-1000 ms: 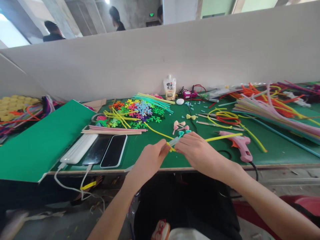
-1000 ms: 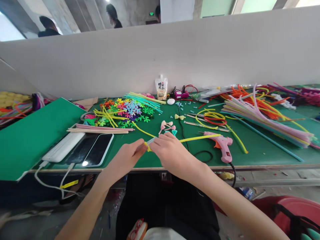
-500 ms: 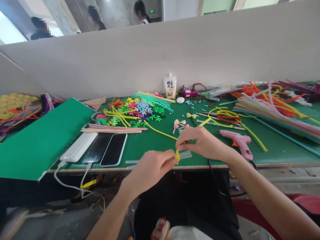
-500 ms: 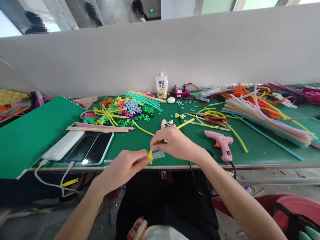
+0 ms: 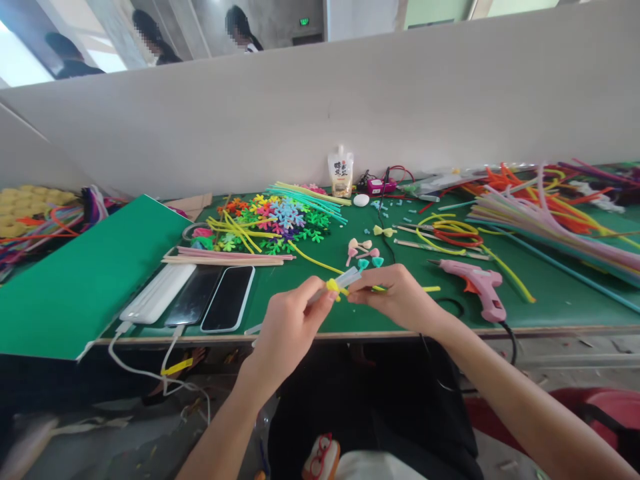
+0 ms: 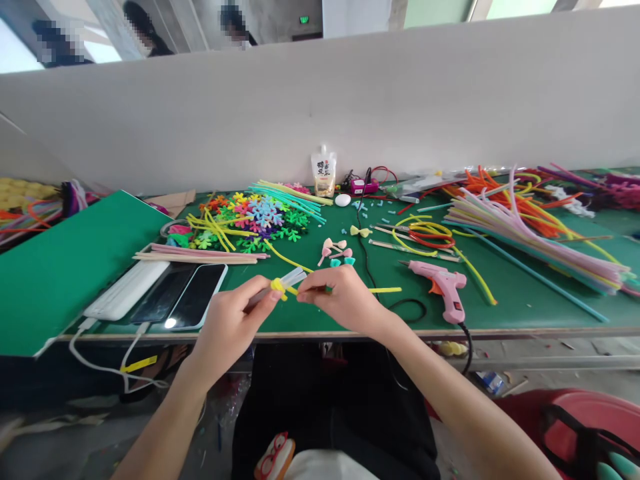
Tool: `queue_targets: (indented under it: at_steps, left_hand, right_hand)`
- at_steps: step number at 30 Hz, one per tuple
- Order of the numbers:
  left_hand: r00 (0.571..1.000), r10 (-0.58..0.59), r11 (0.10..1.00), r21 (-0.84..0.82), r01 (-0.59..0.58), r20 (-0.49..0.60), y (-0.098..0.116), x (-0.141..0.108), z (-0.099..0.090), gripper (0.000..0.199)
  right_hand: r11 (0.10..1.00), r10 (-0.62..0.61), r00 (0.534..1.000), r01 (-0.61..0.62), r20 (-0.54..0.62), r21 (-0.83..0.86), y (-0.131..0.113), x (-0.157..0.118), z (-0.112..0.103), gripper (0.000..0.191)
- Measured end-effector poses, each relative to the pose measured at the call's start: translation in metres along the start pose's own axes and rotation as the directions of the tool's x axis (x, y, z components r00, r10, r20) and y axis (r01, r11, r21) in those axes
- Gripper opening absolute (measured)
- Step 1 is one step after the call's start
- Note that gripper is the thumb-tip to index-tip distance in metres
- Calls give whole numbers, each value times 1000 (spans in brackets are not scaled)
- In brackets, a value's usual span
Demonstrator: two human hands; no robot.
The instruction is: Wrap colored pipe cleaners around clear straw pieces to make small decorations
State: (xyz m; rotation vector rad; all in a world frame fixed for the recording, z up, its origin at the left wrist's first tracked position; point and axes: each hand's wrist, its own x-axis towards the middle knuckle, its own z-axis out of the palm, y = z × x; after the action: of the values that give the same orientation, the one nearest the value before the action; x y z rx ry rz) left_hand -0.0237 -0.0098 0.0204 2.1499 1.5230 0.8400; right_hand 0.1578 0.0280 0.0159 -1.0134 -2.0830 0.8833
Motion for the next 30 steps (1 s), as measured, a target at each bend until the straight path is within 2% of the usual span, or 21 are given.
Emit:
queue_targets:
  at_steps: [2, 5, 9, 13, 16, 19, 22, 25, 30]
  left_hand:
    - [999, -36, 999, 13, 36, -21, -1, 2, 0, 29]
    - [998, -54, 990, 132, 57, -22, -2, 4, 0, 29]
    - [991, -65, 935, 355, 20, 115, -4, 4, 0, 24]
    - [959, -62, 929, 367, -46, 277, -3, 3, 0, 25]
    - [916, 3, 963, 244, -110, 402, -2, 2, -2, 28]
    - [893, 78, 986, 97, -134, 444, -1, -1, -6, 27]
    - [894, 130, 989, 14, -150, 428, 1, -4, -9, 27]
    - [905, 174, 984, -35, -174, 389, 0, -6, -10, 28]
    - [947, 189, 981, -84, -173, 258, -3, -3, -9, 31]
  right_hand:
    - [997, -42, 999, 41, -5, -58, 0, -2, 4, 15]
    - [944, -182, 983, 182, 25, -276, -1, -7, 7, 19]
    - [773, -301, 947, 313, 115, -553, -6, -12, 3, 27]
    - [701, -312, 931, 360, 189, -615, -11, -13, -6, 27]
    - [740, -306, 929, 370, 210, -561, -13, -11, -12, 27]
    - [826, -328, 925, 380, 193, -416, -12, -8, -16, 24]
    - [910, -327, 931, 356, 159, -214, -10, -5, -19, 16]
    - [966, -246, 962, 254, 115, -55, -6, -3, -19, 12]
    - [994, -108, 993, 109, 53, -13, -1, -3, -12, 14]
